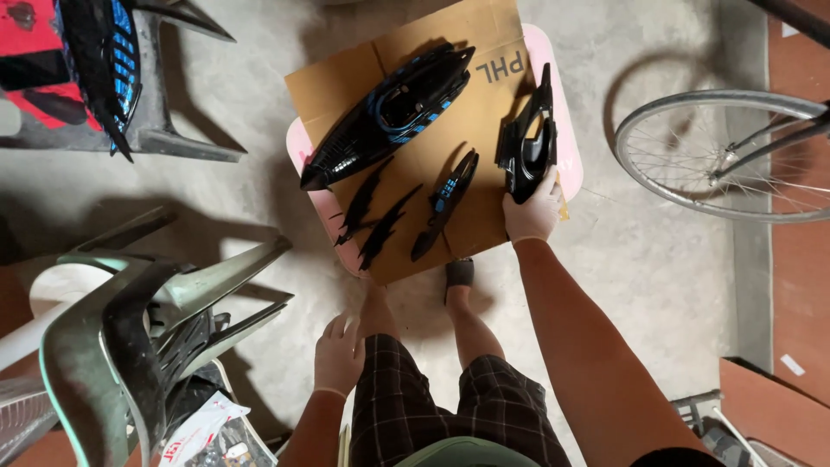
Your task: Preparing motorcycle fairing parts and a spray paint can for painting by inspecting and arranging them.
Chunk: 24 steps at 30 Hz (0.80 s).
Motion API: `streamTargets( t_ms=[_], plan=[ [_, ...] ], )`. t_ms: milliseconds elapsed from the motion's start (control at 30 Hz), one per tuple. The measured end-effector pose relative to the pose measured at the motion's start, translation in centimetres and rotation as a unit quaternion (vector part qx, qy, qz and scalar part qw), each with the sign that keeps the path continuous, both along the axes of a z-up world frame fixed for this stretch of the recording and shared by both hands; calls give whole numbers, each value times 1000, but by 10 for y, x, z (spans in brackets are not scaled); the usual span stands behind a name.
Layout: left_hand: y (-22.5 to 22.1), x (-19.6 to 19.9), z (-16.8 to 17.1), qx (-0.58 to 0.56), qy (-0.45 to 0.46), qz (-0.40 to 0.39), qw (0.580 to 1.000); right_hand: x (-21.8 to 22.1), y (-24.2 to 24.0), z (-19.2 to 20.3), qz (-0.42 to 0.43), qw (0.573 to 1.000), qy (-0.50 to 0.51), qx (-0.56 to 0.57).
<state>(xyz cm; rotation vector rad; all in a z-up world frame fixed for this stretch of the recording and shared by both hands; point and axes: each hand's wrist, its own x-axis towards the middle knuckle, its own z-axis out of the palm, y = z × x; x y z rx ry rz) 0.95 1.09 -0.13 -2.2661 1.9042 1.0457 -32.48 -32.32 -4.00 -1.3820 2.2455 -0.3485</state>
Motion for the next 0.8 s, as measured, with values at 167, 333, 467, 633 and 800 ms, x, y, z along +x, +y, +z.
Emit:
streamTargets(
  t_ms=[167, 333, 467, 633, 800],
  plan=[
    [-4, -3, -2, 35, 6, 16, 999, 9, -6, -2, 19, 997, 57, 53],
    [-6, -7, 14, 58, 1, 50, 997, 1, 16, 38, 118, 990, -17, -69],
    [7, -9, 19, 34, 10, 77, 996, -42, 78, 41, 258, 952, -16, -164],
    [12, -14, 75, 138, -7, 137, 981, -149, 160, 2, 431, 900, 65, -1],
    [59, -27, 106, 299, 73, 297, 904, -241, 160, -53, 428, 772, 108, 458]
  ],
)
